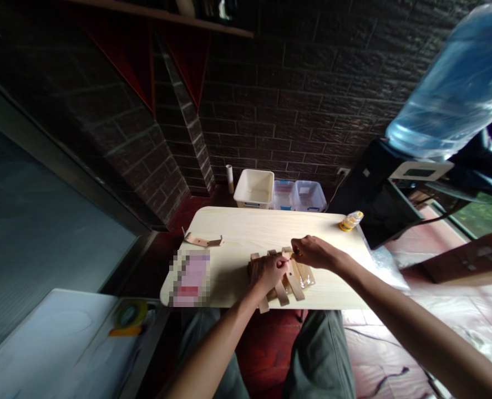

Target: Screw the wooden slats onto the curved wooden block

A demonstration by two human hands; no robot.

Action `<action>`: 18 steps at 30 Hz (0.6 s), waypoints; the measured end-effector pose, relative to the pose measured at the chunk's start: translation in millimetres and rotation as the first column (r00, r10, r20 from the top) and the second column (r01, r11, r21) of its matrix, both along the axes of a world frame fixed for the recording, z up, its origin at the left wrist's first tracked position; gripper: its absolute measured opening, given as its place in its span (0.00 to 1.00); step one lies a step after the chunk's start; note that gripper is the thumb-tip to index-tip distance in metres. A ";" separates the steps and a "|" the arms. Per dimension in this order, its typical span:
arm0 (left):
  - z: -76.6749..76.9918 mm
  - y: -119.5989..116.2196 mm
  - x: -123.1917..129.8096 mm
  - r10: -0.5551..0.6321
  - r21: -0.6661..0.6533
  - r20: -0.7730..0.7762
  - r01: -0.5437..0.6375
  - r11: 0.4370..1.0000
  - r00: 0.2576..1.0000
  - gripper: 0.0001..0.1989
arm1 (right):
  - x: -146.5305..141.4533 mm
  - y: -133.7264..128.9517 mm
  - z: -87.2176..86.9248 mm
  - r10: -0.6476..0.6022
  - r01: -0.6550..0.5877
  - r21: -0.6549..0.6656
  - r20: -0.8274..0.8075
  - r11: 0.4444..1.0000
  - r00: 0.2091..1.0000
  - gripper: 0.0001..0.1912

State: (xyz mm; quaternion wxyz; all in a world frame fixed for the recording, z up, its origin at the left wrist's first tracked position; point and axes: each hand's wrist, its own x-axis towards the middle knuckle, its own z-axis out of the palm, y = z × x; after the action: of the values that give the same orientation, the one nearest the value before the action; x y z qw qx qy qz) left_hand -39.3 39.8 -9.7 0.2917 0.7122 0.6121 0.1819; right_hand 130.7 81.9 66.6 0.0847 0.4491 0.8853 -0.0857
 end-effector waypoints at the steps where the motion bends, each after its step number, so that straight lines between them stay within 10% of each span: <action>1: -0.7 0.4 -0.1 -0.001 0.007 0.001 0.001 1.000 1.000 0.11 | -0.5 -0.5 0.7 -0.007 0.006 0.004 0.009 1.000 1.000 0.09; 18: -4.0 -3.8 -7.0 -0.035 0.008 -0.003 0.035 0.999 0.999 0.12 | -1.0 -4.7 18.2 0.050 -0.050 -0.022 -0.014 0.999 0.999 0.17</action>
State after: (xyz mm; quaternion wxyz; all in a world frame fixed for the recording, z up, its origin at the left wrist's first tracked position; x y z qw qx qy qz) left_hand -46.3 36.0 -13.7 0.2911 0.7242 0.5992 0.1784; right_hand 129.6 77.1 84.8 0.0856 0.4252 0.8959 -0.0963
